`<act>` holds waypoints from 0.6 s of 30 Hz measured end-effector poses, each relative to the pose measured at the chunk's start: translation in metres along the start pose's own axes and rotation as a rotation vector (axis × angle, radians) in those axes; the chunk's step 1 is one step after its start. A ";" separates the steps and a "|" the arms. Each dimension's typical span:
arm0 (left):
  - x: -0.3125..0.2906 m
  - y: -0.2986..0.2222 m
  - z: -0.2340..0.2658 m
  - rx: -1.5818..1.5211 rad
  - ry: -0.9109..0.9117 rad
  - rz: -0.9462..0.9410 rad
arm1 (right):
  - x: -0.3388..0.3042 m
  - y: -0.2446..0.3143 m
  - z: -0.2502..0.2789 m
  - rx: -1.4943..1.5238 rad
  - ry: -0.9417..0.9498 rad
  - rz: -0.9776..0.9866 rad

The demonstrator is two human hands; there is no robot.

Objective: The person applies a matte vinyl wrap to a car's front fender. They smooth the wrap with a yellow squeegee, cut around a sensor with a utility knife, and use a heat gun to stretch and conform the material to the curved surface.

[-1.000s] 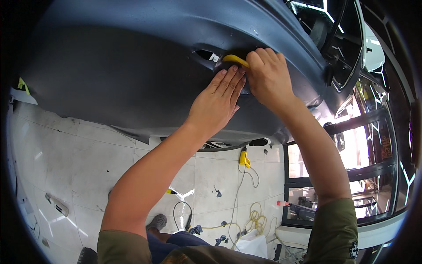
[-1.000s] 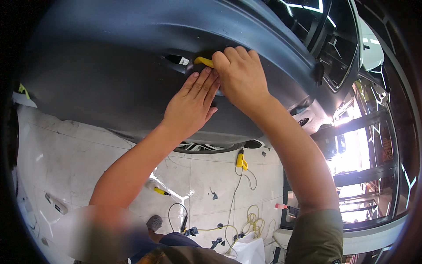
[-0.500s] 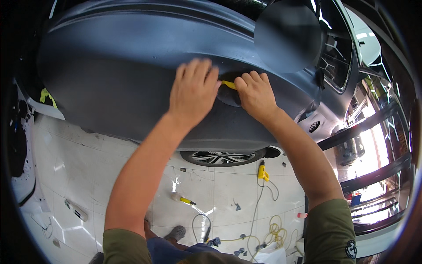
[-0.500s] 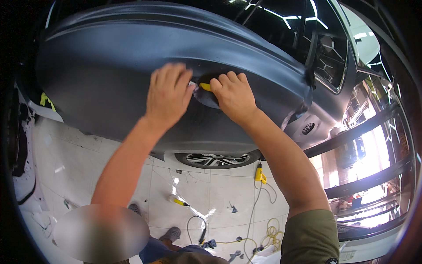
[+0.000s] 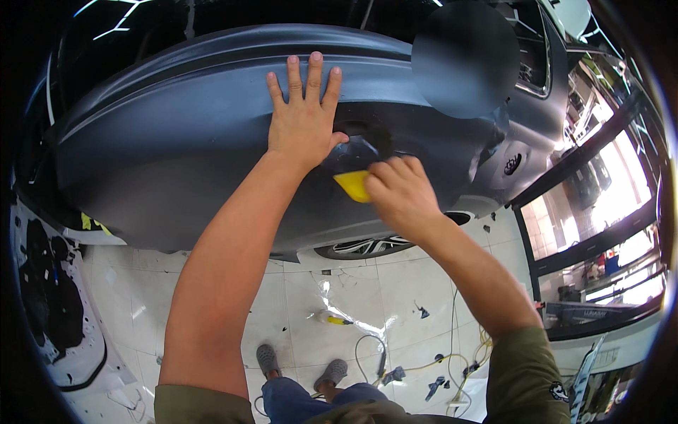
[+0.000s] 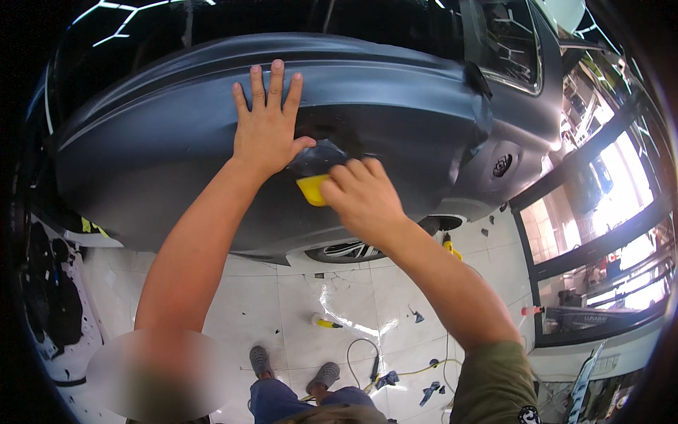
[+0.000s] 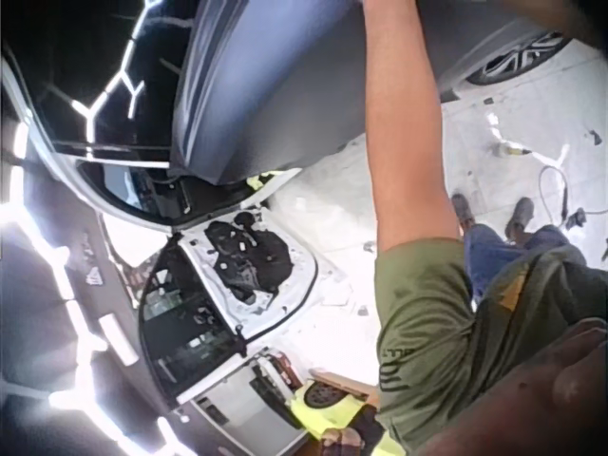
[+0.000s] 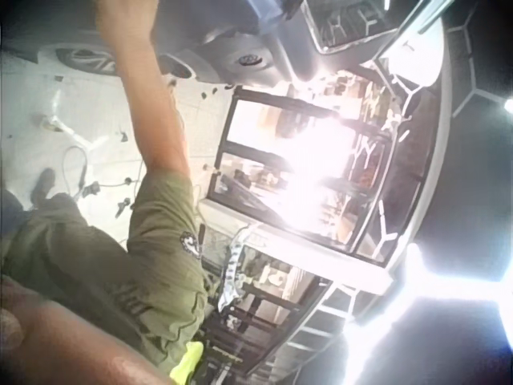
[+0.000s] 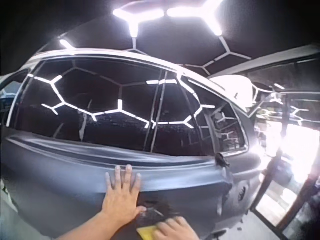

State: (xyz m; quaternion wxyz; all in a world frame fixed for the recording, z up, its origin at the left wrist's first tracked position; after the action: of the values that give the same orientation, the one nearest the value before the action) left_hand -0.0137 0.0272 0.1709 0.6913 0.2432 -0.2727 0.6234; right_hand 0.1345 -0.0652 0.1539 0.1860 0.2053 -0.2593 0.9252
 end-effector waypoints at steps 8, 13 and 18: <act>0.003 -0.010 -0.002 0.025 -0.015 -0.041 | 0.007 -0.062 0.036 0.076 -0.162 -0.241; 0.002 -0.009 -0.006 -0.012 -0.103 -0.066 | 0.045 -0.052 0.022 -0.211 0.176 0.078; -0.002 -0.020 -0.001 -0.037 -0.019 -0.071 | 0.067 -0.043 0.005 -0.328 0.386 0.264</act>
State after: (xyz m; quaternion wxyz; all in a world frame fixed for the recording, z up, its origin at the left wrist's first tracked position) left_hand 0.0059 0.0248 0.1690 0.7147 0.2457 -0.2822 0.5910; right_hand 0.0984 -0.0178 0.2077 0.1406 -0.0433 -0.3899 0.9090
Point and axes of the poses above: each hand's wrist, its own x-axis towards the middle knuckle, its own z-axis out of the back of the hand, y = z × x, the point moved 7 cm from there along x, towards the middle knuckle, and after that the axes turned 12 degrees about z, right-handed, at the moved point
